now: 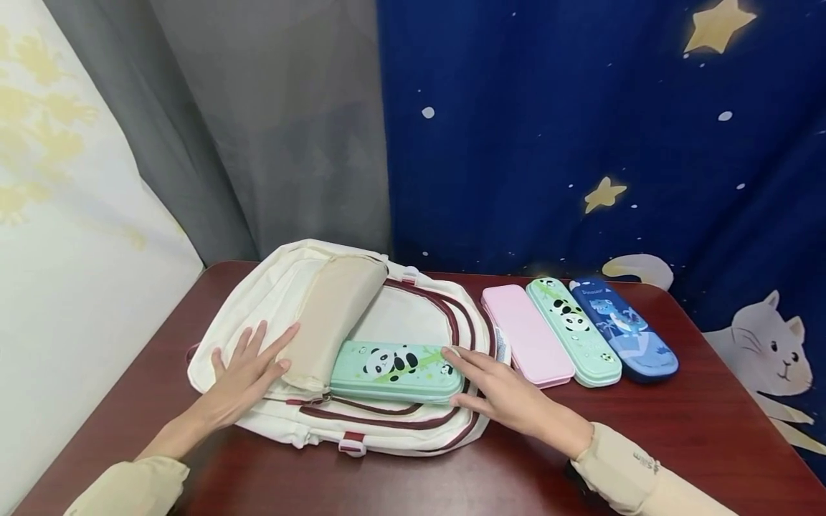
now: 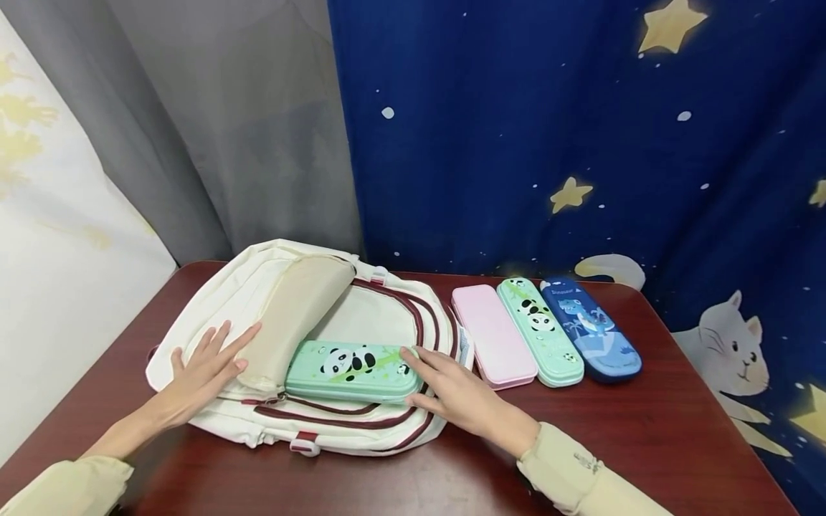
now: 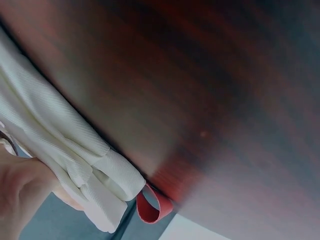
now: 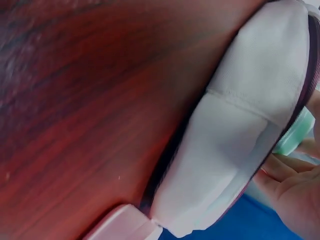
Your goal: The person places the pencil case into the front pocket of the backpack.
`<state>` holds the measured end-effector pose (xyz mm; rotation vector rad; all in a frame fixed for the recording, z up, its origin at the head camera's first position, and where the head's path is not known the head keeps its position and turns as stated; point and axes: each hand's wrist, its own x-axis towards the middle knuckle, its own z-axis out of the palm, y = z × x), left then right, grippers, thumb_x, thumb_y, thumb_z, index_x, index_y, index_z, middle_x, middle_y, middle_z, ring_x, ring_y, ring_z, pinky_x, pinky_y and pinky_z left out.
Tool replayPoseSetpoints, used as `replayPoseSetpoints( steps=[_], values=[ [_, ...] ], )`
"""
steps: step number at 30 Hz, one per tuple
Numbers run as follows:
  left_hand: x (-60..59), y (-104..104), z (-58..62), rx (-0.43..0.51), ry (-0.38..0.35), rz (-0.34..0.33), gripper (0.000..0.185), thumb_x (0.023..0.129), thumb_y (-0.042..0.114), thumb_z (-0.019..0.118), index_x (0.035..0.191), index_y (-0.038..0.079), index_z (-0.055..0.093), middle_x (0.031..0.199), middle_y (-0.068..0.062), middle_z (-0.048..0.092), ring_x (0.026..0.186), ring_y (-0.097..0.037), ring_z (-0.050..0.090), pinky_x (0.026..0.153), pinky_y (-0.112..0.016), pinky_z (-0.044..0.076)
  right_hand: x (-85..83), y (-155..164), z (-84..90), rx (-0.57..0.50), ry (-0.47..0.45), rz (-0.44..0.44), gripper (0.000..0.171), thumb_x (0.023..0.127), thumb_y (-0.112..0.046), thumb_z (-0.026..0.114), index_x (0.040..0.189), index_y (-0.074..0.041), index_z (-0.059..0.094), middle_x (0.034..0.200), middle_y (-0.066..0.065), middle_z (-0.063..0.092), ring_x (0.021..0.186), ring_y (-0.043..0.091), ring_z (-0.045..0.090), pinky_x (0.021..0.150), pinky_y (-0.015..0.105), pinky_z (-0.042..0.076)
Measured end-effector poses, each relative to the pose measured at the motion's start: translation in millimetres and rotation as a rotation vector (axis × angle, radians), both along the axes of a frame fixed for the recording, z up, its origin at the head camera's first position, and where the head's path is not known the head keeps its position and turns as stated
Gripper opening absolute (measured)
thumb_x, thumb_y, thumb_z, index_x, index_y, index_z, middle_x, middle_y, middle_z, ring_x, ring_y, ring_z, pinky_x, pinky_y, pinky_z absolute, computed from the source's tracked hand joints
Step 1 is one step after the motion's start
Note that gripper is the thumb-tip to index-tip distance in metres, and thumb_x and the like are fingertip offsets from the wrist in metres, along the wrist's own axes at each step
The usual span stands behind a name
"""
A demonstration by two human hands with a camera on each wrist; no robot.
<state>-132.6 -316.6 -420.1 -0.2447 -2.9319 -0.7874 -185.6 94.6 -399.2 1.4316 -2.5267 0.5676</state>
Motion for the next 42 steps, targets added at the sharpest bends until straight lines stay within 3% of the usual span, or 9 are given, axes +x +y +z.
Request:
replayPoseSetpoints(
  steps=[16,21,25,31,42],
  values=[
    [-2.9,-7.4,4.4,0.136,0.039,-0.053,0.058,0.096,0.035,0.047,0.148,0.036,0.021,0.151,-0.025,0.010,0.135,-0.048,-0.001,0.085,-0.074,-0.008,3.0,-58.6,-0.8,-0.041,0.073,0.037,0.068,0.082,-0.039,0.068,0.134,0.000,0.048,0.120,0.021,0.056,0.104,0.030,0.059,0.086,0.037,0.047],
    [-0.4,-6.1,4.0,0.120,0.036,-0.044,0.059,0.095,0.036,0.049,0.148,0.036,0.023,0.150,-0.025,0.010,0.134,-0.049,0.001,0.084,-0.075,-0.008,4.6,-74.4,-7.4,-0.051,-0.012,0.029,0.066,0.084,-0.036,0.069,0.133,0.001,0.047,0.122,0.017,0.055,0.105,0.025,0.059,0.087,0.033,0.047],
    [-0.1,-6.0,3.3,0.100,0.043,-0.040,0.060,0.094,0.036,0.050,0.148,0.035,0.023,0.150,-0.026,0.011,0.134,-0.049,0.002,0.084,-0.076,-0.008,0.9,-69.5,-3.4,-0.067,-0.119,-0.001,0.063,0.084,-0.033,0.069,0.134,-0.002,0.047,0.126,0.013,0.055,0.113,0.021,0.054,0.093,0.033,0.043],
    [0.4,-8.0,1.6,0.069,0.059,-0.031,0.060,0.094,0.037,0.050,0.147,0.036,0.023,0.149,-0.026,0.013,0.133,-0.050,0.006,0.084,-0.076,-0.004,-7.0,-65.3,0.9,-0.091,-0.238,-0.036,0.059,0.082,-0.028,0.072,0.129,0.001,0.052,0.121,0.013,0.060,0.108,0.019,0.058,0.091,0.033,0.044],
    [-4.2,-2.0,-5.2,0.062,0.132,-0.029,0.061,0.091,0.039,0.056,0.145,0.037,0.030,0.152,-0.018,0.006,0.138,-0.035,0.003,0.082,-0.078,0.000,-3.9,-78.3,-3.9,-0.075,-0.209,-0.014,0.057,0.083,-0.030,0.071,0.123,0.008,0.055,0.117,0.017,0.061,0.107,0.022,0.058,0.088,0.032,0.046]
  ],
)
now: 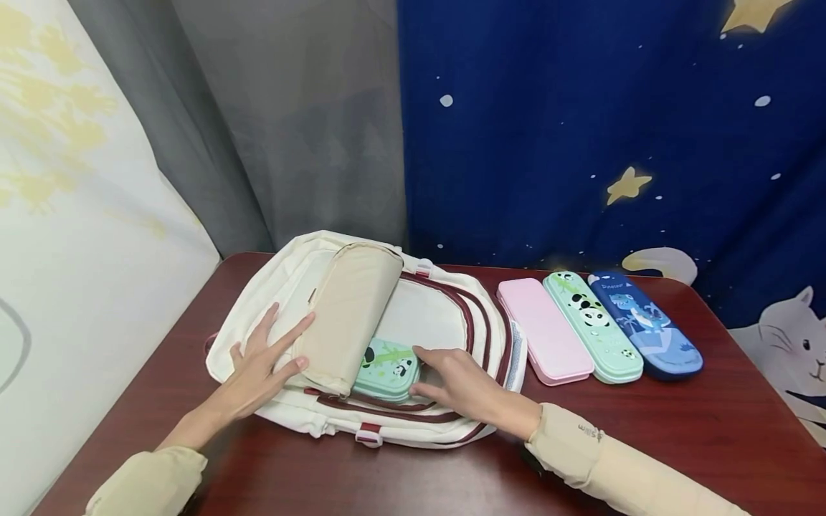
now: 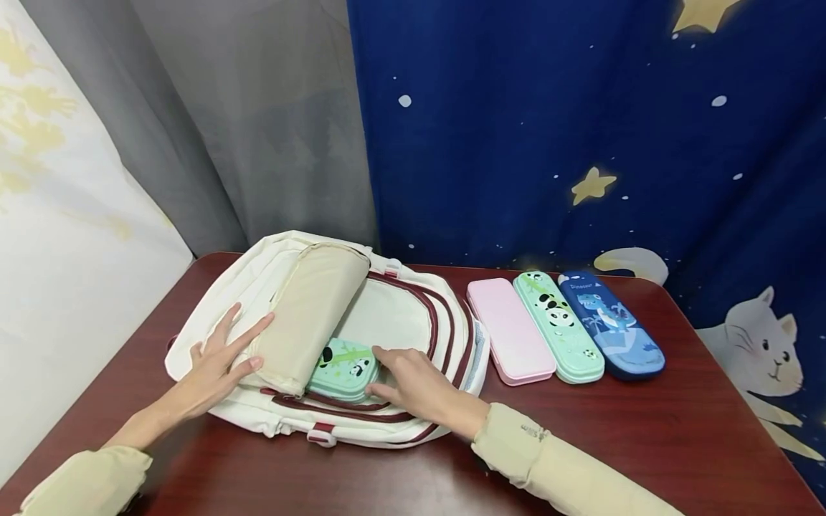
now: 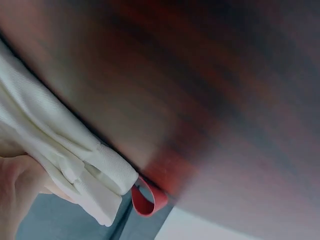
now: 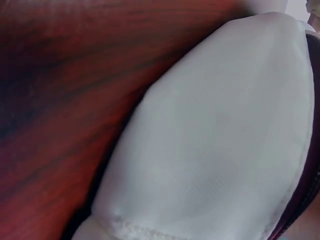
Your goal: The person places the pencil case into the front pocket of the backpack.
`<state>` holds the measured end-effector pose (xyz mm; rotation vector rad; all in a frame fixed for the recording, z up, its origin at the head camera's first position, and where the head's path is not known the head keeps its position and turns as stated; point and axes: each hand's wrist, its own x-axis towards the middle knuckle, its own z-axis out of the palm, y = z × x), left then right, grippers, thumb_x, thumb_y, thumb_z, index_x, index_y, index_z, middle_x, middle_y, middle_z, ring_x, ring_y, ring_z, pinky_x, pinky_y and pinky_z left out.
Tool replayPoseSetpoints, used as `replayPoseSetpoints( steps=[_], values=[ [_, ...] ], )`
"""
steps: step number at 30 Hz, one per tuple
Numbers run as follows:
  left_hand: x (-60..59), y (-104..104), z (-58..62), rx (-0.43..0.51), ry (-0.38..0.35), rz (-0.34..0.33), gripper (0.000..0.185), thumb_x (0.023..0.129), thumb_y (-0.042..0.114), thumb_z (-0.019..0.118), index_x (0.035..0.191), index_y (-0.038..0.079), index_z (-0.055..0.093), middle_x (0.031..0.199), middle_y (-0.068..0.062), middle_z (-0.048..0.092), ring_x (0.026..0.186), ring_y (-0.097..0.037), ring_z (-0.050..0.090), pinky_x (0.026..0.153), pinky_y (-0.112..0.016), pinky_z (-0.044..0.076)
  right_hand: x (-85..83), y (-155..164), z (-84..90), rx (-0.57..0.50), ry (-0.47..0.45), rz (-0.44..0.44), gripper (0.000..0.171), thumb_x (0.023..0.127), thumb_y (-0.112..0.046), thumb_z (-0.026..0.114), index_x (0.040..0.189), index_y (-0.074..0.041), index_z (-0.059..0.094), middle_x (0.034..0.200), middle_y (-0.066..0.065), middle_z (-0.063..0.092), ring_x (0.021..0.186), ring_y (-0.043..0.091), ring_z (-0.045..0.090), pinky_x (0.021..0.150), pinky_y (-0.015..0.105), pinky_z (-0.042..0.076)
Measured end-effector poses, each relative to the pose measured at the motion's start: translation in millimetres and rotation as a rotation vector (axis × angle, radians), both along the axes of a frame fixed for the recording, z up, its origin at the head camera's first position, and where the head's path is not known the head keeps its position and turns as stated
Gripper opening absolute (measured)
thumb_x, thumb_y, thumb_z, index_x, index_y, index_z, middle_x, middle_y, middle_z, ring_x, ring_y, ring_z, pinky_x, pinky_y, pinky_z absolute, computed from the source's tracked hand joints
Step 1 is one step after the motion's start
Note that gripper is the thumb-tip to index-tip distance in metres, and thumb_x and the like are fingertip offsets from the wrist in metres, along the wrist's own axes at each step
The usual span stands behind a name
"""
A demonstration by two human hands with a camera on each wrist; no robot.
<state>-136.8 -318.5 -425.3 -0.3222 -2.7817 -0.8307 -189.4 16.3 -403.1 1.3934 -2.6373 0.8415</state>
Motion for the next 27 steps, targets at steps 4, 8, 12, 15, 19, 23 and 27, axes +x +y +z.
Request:
replayPoseSetpoints(
  steps=[4,8,12,15,19,23,27],
  values=[
    [-1.3,3.4,-1.5,-0.017,0.042,-0.012,0.061,0.090,0.038,0.057,0.145,0.036,0.031,0.151,-0.016,0.010,0.135,-0.037,0.010,0.083,-0.076,0.003,2.4,-2.9,2.1,0.013,-0.003,-0.019,0.057,0.083,-0.027,0.071,0.123,0.009,0.054,0.115,0.017,0.062,0.106,0.021,0.059,0.088,0.032,0.046],
    [-0.1,3.5,-4.5,-0.025,0.071,-0.011,0.061,0.089,0.036,0.059,0.144,0.036,0.033,0.150,-0.016,0.013,0.131,-0.042,0.014,0.082,-0.073,0.007,3.4,-11.6,3.8,0.055,0.018,0.000,0.054,0.084,-0.024,0.070,0.122,0.010,0.053,0.105,0.013,0.064,0.096,0.018,0.061,0.082,0.029,0.048],
    [2.1,0.8,-7.0,-0.029,0.079,-0.012,0.061,0.089,0.034,0.060,0.144,0.036,0.034,0.149,-0.015,0.016,0.129,-0.046,0.015,0.081,-0.074,0.007,3.2,-20.6,3.1,0.073,0.032,0.024,0.048,0.084,-0.020,0.070,0.118,0.010,0.053,0.093,0.008,0.063,0.081,0.014,0.058,0.071,0.024,0.048],
    [0.8,2.5,-6.7,-0.033,0.090,-0.029,0.061,0.089,0.034,0.060,0.144,0.036,0.033,0.148,-0.016,0.017,0.127,-0.047,0.016,0.081,-0.073,0.008,5.5,-20.5,3.4,0.066,0.030,0.000,0.046,0.082,-0.017,0.072,0.116,0.010,0.054,0.091,0.008,0.062,0.079,0.013,0.057,0.069,0.023,0.047],
    [-1.5,2.7,-6.2,-0.054,0.118,-0.029,0.061,0.089,0.035,0.059,0.144,0.035,0.033,0.147,-0.018,0.018,0.124,-0.050,0.018,0.079,-0.068,0.012,10.9,-23.2,0.7,0.074,0.028,-0.039,0.053,0.086,-0.019,0.068,0.124,0.013,0.049,0.105,0.016,0.062,0.095,0.020,0.060,0.081,0.027,0.048],
    [-1.0,1.0,-6.1,-0.075,0.109,-0.022,0.062,0.090,0.036,0.058,0.145,0.035,0.031,0.149,-0.016,0.016,0.121,-0.053,0.019,0.078,-0.066,0.014,12.3,-26.7,0.2,0.113,0.042,-0.053,0.056,0.088,-0.022,0.065,0.128,0.012,0.045,0.111,0.016,0.061,0.101,0.020,0.059,0.085,0.027,0.047],
    [2.6,2.1,-5.7,-0.084,0.060,-0.019,0.063,0.092,0.036,0.054,0.147,0.035,0.025,0.153,-0.012,0.009,0.120,-0.058,0.018,0.078,-0.070,0.011,8.9,-21.3,5.9,0.198,0.076,-0.020,0.055,0.089,-0.027,0.064,0.129,0.006,0.047,0.109,0.011,0.062,0.096,0.014,0.059,0.082,0.024,0.046]
  ],
)
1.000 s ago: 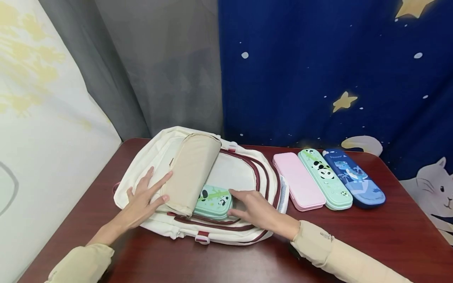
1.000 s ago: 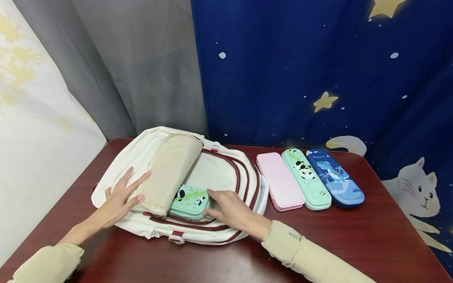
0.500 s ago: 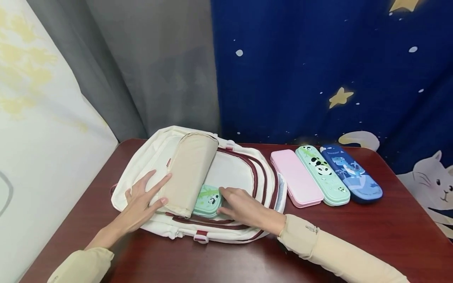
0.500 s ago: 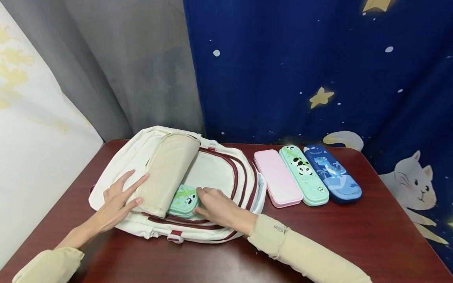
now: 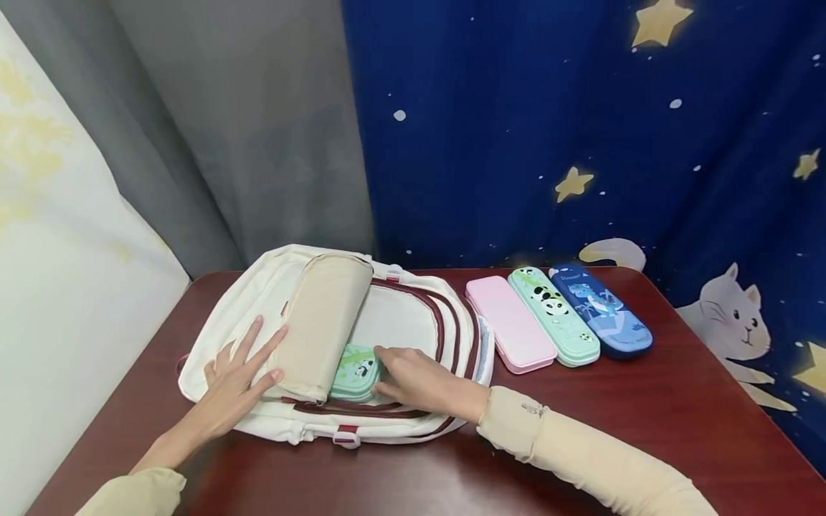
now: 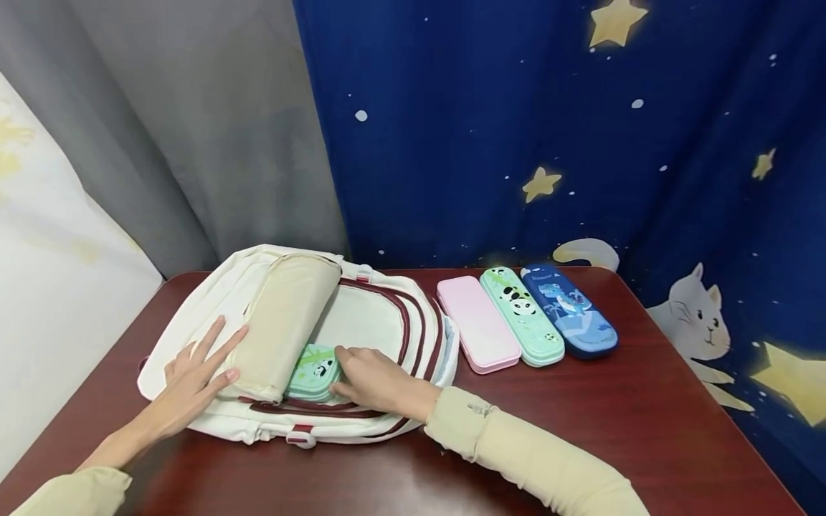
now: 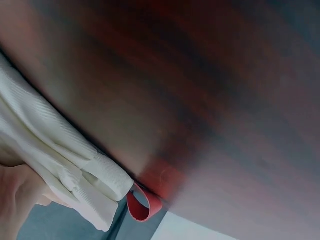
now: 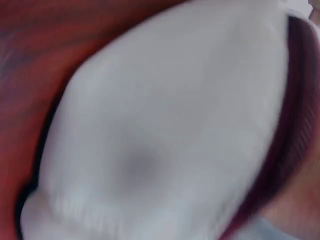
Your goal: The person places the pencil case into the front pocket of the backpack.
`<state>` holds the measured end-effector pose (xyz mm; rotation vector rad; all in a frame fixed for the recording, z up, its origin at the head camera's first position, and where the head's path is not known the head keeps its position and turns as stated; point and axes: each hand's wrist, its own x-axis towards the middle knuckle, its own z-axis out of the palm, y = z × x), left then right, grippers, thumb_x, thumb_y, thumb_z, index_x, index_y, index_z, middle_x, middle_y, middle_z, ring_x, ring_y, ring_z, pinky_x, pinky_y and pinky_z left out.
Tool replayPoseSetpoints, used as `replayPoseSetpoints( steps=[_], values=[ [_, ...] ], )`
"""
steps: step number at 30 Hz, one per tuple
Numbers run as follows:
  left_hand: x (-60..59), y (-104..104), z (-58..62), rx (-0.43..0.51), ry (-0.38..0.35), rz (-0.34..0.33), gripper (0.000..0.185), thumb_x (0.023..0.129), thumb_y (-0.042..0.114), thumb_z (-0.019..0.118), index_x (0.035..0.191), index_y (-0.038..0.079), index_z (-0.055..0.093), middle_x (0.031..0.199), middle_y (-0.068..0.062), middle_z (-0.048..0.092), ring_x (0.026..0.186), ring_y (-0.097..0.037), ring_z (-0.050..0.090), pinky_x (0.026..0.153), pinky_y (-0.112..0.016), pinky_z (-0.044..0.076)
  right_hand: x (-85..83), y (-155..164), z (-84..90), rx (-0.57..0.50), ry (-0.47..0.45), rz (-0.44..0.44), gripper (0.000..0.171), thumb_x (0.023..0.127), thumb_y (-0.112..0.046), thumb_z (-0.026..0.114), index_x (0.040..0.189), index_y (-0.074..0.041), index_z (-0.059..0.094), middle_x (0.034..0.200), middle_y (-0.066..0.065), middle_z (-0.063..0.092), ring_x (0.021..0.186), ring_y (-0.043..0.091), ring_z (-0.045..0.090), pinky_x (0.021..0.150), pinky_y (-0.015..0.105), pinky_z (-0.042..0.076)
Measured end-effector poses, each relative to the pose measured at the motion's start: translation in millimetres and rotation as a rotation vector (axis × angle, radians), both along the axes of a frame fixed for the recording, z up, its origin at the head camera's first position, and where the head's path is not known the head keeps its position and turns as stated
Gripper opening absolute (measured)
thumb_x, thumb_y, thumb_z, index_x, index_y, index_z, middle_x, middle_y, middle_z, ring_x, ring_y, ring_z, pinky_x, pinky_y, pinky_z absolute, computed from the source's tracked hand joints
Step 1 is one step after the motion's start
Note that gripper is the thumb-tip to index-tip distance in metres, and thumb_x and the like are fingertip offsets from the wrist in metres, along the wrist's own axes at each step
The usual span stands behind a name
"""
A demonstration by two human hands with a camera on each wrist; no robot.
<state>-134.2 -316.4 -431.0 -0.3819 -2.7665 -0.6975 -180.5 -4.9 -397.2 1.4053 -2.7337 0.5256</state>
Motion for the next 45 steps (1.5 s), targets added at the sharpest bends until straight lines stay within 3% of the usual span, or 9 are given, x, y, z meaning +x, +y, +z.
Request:
replayPoseSetpoints(
  steps=[4,9,13,16,20,26,30,37,45],
  values=[
    [2.6,-0.5,-0.8,0.001,-0.028,-0.002,0.062,0.093,0.036,0.052,0.148,0.034,0.023,0.153,-0.011,0.009,0.120,-0.059,0.015,0.078,-0.073,0.008,-3.3,21.4,13.9,0.054,-0.009,-0.002,0.058,0.090,-0.032,0.061,0.133,0.003,0.046,0.122,0.012,0.058,0.110,0.021,0.055,0.094,0.031,0.041],
    [2.0,-1.5,-0.2,-0.003,-0.007,-0.003,0.063,0.092,0.035,0.053,0.148,0.034,0.024,0.152,-0.012,0.012,0.120,-0.060,0.015,0.078,-0.075,0.008,-15.1,75.2,37.5,-0.031,0.050,-0.078,0.052,0.089,-0.029,0.063,0.127,0.005,0.053,0.121,0.016,0.058,0.113,0.028,0.053,0.096,0.039,0.039],
    [1.9,-2.1,-0.1,-0.006,-0.004,-0.002,0.063,0.092,0.035,0.053,0.148,0.034,0.023,0.152,-0.013,0.011,0.120,-0.060,0.016,0.077,-0.075,0.007,-24.1,127.8,48.2,-0.050,0.093,-0.201,0.048,0.088,-0.026,0.064,0.123,0.006,0.056,0.119,0.018,0.059,0.112,0.031,0.053,0.096,0.044,0.039],
    [1.6,-2.2,-0.6,-0.003,-0.002,-0.005,0.063,0.093,0.035,0.053,0.148,0.033,0.023,0.152,-0.013,0.011,0.120,-0.061,0.015,0.077,-0.076,0.007,-28.2,164.5,50.8,-0.018,0.071,-0.330,0.048,0.088,-0.026,0.064,0.124,0.005,0.056,0.121,0.020,0.057,0.114,0.035,0.051,0.095,0.049,0.038],
    [1.5,-2.4,-1.5,0.003,0.000,-0.013,0.062,0.093,0.033,0.053,0.148,0.033,0.024,0.152,-0.013,0.011,0.120,-0.061,0.015,0.077,-0.075,0.006,-34.0,205.7,49.1,0.035,0.056,-0.468,0.049,0.088,-0.026,0.064,0.124,0.006,0.055,0.122,0.025,0.055,0.115,0.041,0.048,0.093,0.055,0.036],
    [2.8,-1.5,-0.9,0.005,-0.009,-0.019,0.062,0.093,0.033,0.052,0.148,0.032,0.023,0.152,-0.013,0.010,0.120,-0.060,0.015,0.078,-0.074,0.007,-49.2,275.9,38.3,0.063,0.147,-0.635,0.060,0.086,-0.026,0.064,0.128,0.012,0.045,0.121,0.035,0.048,0.105,0.050,0.045,0.085,0.063,0.035],
    [1.8,-1.9,-1.4,0.000,-0.013,-0.019,0.062,0.093,0.033,0.052,0.148,0.033,0.022,0.153,-0.013,0.010,0.120,-0.059,0.014,0.078,-0.074,0.006,-60.1,311.7,22.7,0.085,0.054,-0.739,0.074,0.086,-0.031,0.062,0.135,0.016,0.031,0.126,0.039,0.038,0.107,0.055,0.039,0.087,0.066,0.031],
    [1.9,-5.1,-1.1,-0.002,-0.008,-0.009,0.063,0.093,0.033,0.053,0.148,0.033,0.023,0.153,-0.011,0.009,0.121,-0.059,0.014,0.079,-0.073,0.006,-69.8,330.7,4.2,0.173,-0.120,-0.740,0.088,0.086,-0.046,0.058,0.134,0.020,0.026,0.127,0.042,0.031,0.107,0.057,0.034,0.090,0.066,0.029],
    [-0.3,-2.3,-3.0,-0.005,0.004,-0.020,0.063,0.093,0.032,0.052,0.149,0.032,0.022,0.152,-0.013,0.010,0.120,-0.061,0.013,0.077,-0.076,0.004,-71.5,332.8,1.3,0.179,-0.165,-0.779,0.098,0.082,-0.053,0.060,0.134,0.021,0.023,0.126,0.041,0.029,0.105,0.053,0.038,0.089,0.065,0.031]
  ],
)
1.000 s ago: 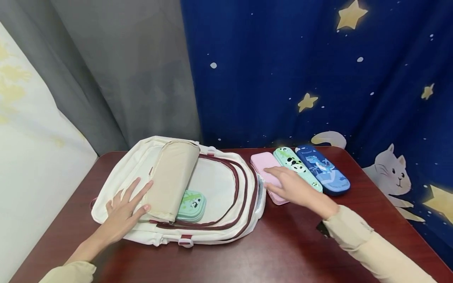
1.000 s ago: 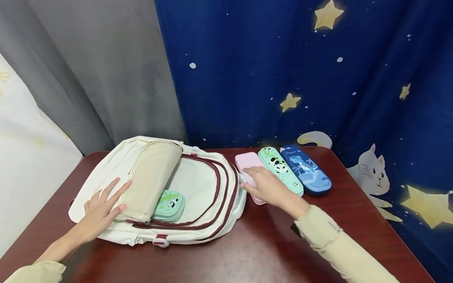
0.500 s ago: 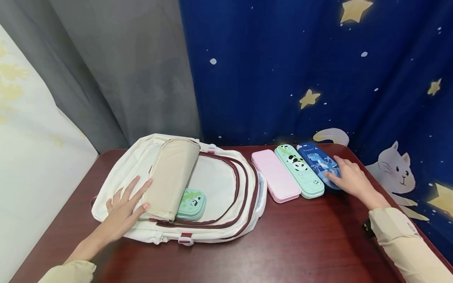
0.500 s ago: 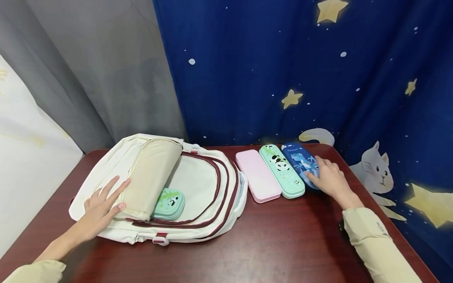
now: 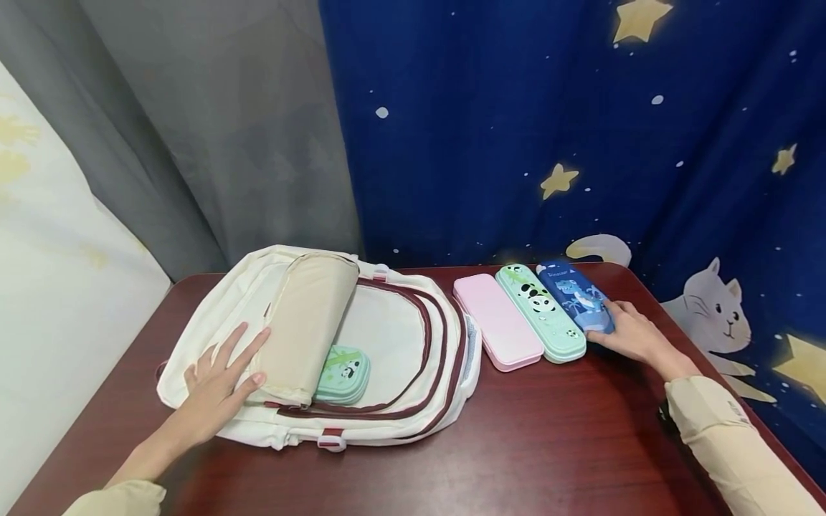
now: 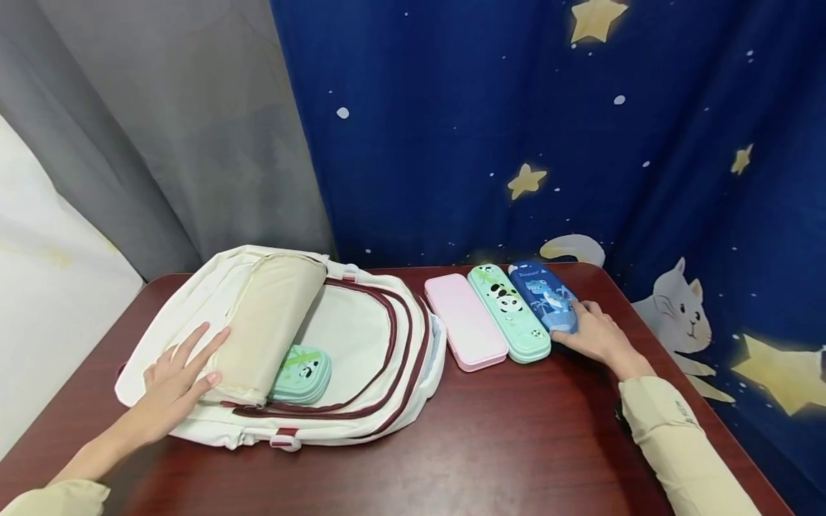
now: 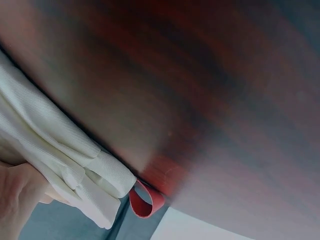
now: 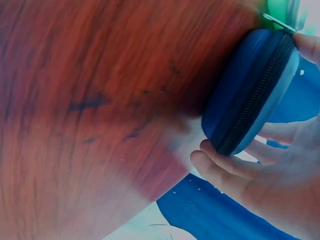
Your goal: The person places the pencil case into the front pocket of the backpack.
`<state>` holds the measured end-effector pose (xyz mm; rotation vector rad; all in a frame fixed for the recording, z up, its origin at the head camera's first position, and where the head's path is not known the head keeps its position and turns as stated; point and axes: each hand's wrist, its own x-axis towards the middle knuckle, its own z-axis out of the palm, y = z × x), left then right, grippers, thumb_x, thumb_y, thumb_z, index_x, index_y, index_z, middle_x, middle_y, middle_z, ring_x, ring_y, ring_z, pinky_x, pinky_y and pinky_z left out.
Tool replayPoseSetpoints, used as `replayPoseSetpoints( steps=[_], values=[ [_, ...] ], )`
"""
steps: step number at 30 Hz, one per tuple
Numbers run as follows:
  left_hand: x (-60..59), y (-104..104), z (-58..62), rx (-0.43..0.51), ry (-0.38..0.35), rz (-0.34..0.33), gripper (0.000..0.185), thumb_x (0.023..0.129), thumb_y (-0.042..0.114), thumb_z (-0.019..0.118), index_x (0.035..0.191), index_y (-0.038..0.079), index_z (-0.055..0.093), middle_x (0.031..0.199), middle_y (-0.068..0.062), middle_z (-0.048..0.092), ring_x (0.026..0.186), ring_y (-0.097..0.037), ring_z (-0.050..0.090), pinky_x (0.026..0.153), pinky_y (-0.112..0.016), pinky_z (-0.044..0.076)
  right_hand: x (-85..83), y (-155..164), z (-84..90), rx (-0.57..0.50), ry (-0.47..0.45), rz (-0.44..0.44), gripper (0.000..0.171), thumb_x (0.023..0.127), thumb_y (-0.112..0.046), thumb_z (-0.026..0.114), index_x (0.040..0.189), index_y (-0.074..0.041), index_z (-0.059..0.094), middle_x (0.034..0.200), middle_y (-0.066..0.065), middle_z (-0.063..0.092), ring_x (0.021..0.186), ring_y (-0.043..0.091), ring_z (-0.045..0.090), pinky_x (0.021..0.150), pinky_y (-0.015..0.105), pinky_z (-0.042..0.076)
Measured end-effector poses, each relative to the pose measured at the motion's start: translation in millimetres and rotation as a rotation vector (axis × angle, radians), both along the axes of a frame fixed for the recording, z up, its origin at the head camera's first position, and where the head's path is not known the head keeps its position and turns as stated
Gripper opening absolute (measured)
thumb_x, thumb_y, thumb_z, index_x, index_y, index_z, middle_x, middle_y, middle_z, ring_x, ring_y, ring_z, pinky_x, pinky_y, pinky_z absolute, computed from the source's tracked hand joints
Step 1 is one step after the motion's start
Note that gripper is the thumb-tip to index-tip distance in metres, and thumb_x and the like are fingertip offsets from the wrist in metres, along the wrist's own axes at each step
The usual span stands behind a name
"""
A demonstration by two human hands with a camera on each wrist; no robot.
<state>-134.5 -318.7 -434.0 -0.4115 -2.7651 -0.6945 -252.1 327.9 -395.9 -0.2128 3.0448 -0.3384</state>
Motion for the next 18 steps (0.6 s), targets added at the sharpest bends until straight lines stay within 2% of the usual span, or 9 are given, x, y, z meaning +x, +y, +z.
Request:
replayPoseSetpoints(
  steps=[4,8,14,18],
  values=[
    [0.7,1.0,0.7,0.005,-0.002,0.000,0.062,0.093,0.032,0.052,0.148,0.032,0.023,0.152,-0.013,0.010,0.121,-0.060,0.013,0.078,-0.076,0.004,0.4,3.6,-2.8,-0.019,-0.035,-0.043,0.104,0.081,-0.060,0.057,0.131,0.023,0.019,0.123,0.039,0.031,0.103,0.049,0.042,0.089,0.063,0.034],
    [0.0,1.9,-0.5,0.003,-0.018,0.005,0.062,0.093,0.033,0.051,0.148,0.033,0.022,0.153,-0.012,0.009,0.122,-0.060,0.012,0.079,-0.076,0.004,0.3,4.9,-5.7,-0.025,-0.026,-0.054,0.102,0.080,-0.059,0.059,0.128,0.022,0.017,0.117,0.039,0.036,0.095,0.047,0.046,0.084,0.062,0.037],
    [1.1,1.1,-1.6,0.000,-0.019,0.007,0.062,0.094,0.033,0.050,0.149,0.033,0.022,0.153,-0.012,0.009,0.122,-0.060,0.012,0.078,-0.076,0.003,-4.1,4.9,-7.5,0.018,0.008,0.010,0.103,0.081,-0.058,0.058,0.137,0.018,0.018,0.125,0.043,0.035,0.103,0.051,0.044,0.086,0.065,0.034],
    [1.1,1.1,0.0,0.000,-0.018,0.010,0.062,0.094,0.033,0.050,0.149,0.032,0.022,0.153,-0.012,0.009,0.122,-0.060,0.012,0.079,-0.076,0.004,-8.1,7.3,-6.1,0.075,0.053,0.058,0.097,0.080,-0.059,0.058,0.140,0.010,0.025,0.124,0.042,0.038,0.101,0.051,0.046,0.084,0.065,0.036]
  ],
)
